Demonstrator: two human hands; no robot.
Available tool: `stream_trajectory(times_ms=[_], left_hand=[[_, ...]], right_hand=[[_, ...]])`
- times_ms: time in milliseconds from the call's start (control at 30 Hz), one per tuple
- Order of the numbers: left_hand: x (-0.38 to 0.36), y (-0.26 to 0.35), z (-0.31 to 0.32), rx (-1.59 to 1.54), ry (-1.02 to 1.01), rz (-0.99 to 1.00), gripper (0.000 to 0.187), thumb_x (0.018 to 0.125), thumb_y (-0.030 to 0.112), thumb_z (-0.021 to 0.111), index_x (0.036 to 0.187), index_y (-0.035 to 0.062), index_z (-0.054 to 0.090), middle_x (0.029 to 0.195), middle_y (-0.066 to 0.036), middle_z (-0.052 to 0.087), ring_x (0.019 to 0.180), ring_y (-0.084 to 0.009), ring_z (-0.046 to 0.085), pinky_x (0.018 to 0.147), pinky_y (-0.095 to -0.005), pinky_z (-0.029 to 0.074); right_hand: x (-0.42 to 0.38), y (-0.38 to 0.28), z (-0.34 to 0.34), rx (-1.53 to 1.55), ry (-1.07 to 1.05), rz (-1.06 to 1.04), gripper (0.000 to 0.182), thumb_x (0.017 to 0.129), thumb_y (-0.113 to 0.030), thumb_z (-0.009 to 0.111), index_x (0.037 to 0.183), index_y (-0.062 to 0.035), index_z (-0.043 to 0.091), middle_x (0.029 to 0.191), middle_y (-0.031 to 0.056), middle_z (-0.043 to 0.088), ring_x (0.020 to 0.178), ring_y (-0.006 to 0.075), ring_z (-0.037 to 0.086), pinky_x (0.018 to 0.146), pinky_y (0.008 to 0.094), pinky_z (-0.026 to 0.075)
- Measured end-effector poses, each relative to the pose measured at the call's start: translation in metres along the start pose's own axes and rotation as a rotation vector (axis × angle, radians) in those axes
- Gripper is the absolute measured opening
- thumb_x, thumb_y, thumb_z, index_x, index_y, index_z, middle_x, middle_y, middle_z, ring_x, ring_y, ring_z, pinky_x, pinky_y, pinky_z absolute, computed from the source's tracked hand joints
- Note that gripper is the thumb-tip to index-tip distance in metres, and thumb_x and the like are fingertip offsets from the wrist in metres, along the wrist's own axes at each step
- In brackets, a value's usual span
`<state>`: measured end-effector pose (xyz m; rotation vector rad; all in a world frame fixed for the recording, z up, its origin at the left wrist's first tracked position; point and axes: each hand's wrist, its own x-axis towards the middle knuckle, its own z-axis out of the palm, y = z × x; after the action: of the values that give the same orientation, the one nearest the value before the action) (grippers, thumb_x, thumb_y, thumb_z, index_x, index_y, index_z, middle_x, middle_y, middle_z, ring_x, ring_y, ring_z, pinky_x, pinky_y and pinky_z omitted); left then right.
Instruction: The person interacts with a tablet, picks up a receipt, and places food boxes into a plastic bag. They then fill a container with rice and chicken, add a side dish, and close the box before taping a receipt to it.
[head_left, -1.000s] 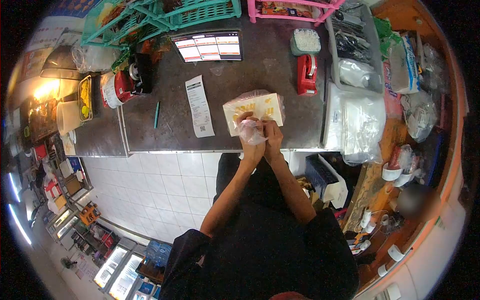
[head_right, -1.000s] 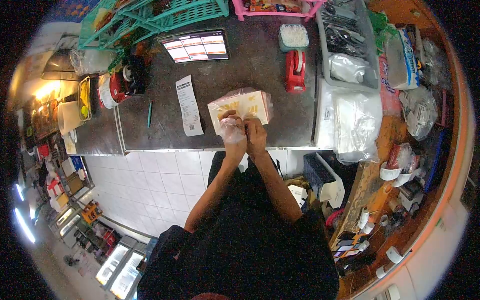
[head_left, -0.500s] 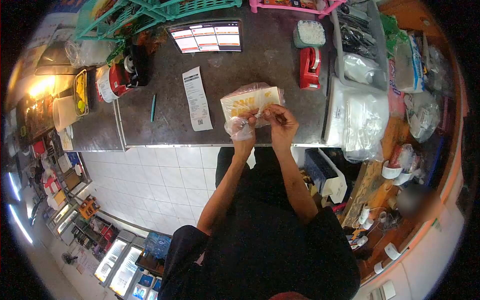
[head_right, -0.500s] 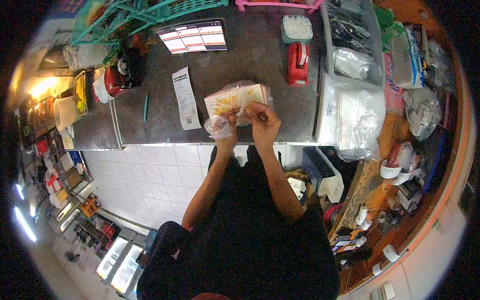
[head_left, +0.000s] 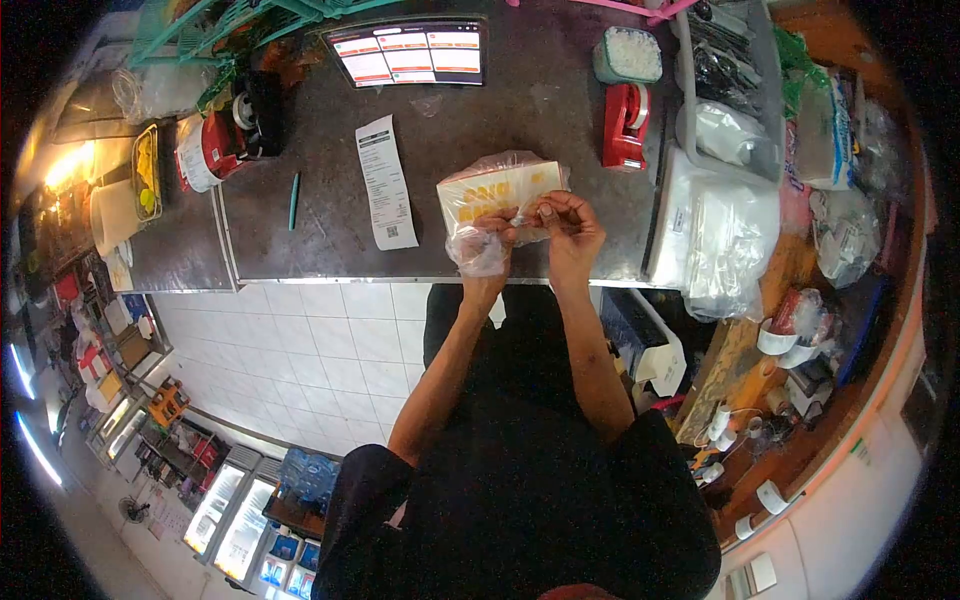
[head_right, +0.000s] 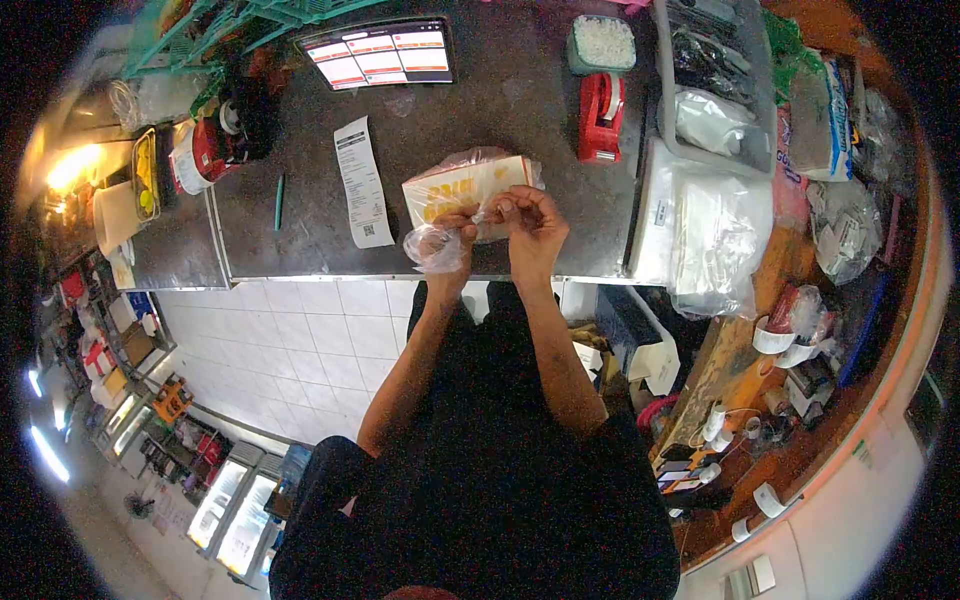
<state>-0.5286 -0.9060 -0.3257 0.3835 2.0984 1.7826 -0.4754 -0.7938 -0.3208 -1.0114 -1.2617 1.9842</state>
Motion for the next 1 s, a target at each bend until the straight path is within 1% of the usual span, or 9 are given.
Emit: stream_trajectory(times_ms=[167, 333, 500, 600, 633, 700, 800, 900, 1000], left_hand=[[0.001, -0.002, 0.001, -0.148, 0.01, -0.107, 0.02, 0.091, 0.02, 0.073, 0.093, 0.001, 0.066, 0.102, -0.011, 0.07, 0.09, -0.0179, 0.063, 0.08, -0.0329, 0.051], [0.007, 0.005, 0.004, -0.119, 0.035, -0.07, 0.018, 0.088, 0.016, 0.075, 0.09, 0.0001, 0.066, 0.098, -0.012, 0.071, 0.09, -0.0177, 0.064, 0.08, -0.033, 0.052], [0.011, 0.008, 0.0, -0.082, 0.021, -0.08, 0.015, 0.084, 0.009, 0.077, 0.087, -0.0017, 0.068, 0.095, -0.013, 0.071, 0.088, -0.0193, 0.066, 0.078, -0.0334, 0.053], [0.013, 0.009, -0.003, 0.03, 0.03, 0.174, 0.012, 0.083, 0.005, 0.075, 0.089, -0.0025, 0.068, 0.096, -0.013, 0.07, 0.086, -0.0206, 0.067, 0.079, -0.0333, 0.054], [0.01, 0.006, -0.004, -0.346, -0.029, -0.067, 0.014, 0.082, 0.0, 0.074, 0.093, -0.0029, 0.067, 0.101, -0.013, 0.069, 0.092, -0.0201, 0.067, 0.082, -0.0328, 0.055], [0.012, 0.012, -0.013, 0.005, -0.207, 0.116, 0.022, 0.078, -0.008, 0.071, 0.099, -0.0042, 0.065, 0.11, -0.014, 0.066, 0.093, -0.0191, 0.068, 0.085, -0.0306, 0.057], [0.01, 0.026, -0.005, -0.148, -0.15, -0.048, 0.022, 0.078, -0.008, 0.069, 0.099, -0.0039, 0.065, 0.106, -0.013, 0.068, 0.09, -0.0192, 0.069, 0.083, -0.0303, 0.056], [0.017, 0.022, -0.016, -0.009, -0.132, 0.026, 0.016, 0.079, -0.005, 0.068, 0.095, -0.0036, 0.066, 0.1, -0.01, 0.07, 0.087, -0.018, 0.069, 0.079, -0.0299, 0.056], [0.023, 0.029, -0.017, 0.277, -0.161, 0.124, 0.01, 0.083, 0.004, 0.072, 0.09, -0.0022, 0.068, 0.087, -0.007, 0.071, 0.08, -0.0166, 0.069, 0.071, -0.0295, 0.055]], right_hand=[[0.001, -0.004, -0.008, -0.064, -0.106, 0.029, 0.015, 0.09, -0.001, 0.068, 0.104, 0.0019, 0.066, 0.094, 0.0086, 0.07, 0.086, 0.0164, 0.067, 0.077, 0.0301, 0.057], [-0.013, -0.035, -0.012, -0.835, -0.331, -0.368, 0.03, 0.077, 0.009, 0.067, 0.103, -0.0052, 0.072, 0.101, 0.0118, 0.068, 0.095, 0.0266, 0.067, 0.081, 0.0338, 0.055], [-0.014, -0.034, -0.03, -1.112, -0.402, -0.373, 0.04, 0.068, 0.01, 0.062, 0.104, -0.0047, 0.067, 0.101, 0.0164, 0.065, 0.098, 0.0359, 0.063, 0.087, 0.0423, 0.052], [0.009, -0.056, -0.064, -1.282, -0.256, -0.364, 0.035, 0.069, 0.008, 0.06, 0.101, -0.0062, 0.065, 0.103, 0.0163, 0.063, 0.101, 0.0358, 0.061, 0.087, 0.0446, 0.051], [0.016, -0.057, -0.063, -1.283, -0.262, -0.37, 0.035, 0.069, 0.008, 0.06, 0.101, -0.0062, 0.065, 0.103, 0.0163, 0.063, 0.101, 0.0358, 0.061, 0.087, 0.0446, 0.051], [0.031, -0.074, -0.043, -1.075, -0.127, -0.371, 0.033, 0.069, 0.007, 0.062, 0.099, -0.0068, 0.065, 0.103, 0.0148, 0.062, 0.1, 0.0357, 0.06, 0.086, 0.0455, 0.05], [0.04, -0.058, -0.003, -1.0, -0.33, -0.533, 0.028, 0.071, 0.005, 0.064, 0.096, -0.0071, 0.065, 0.101, 0.0126, 0.061, 0.095, 0.035, 0.06, 0.083, 0.0454, 0.05], [0.059, -0.054, 0.003, -1.002, -0.885, -0.483, 0.021, 0.075, 0.002, 0.068, 0.095, -0.0058, 0.067, 0.099, 0.0117, 0.063, 0.095, 0.0316, 0.061, 0.08, 0.0432, 0.051], [0.056, -0.046, 0.0, -0.908, -0.758, -0.402, 0.023, 0.075, 0.0, 0.072, 0.096, -0.005, 0.067, 0.097, 0.0129, 0.065, 0.089, 0.031, 0.064, 0.078, 0.0407, 0.052]])
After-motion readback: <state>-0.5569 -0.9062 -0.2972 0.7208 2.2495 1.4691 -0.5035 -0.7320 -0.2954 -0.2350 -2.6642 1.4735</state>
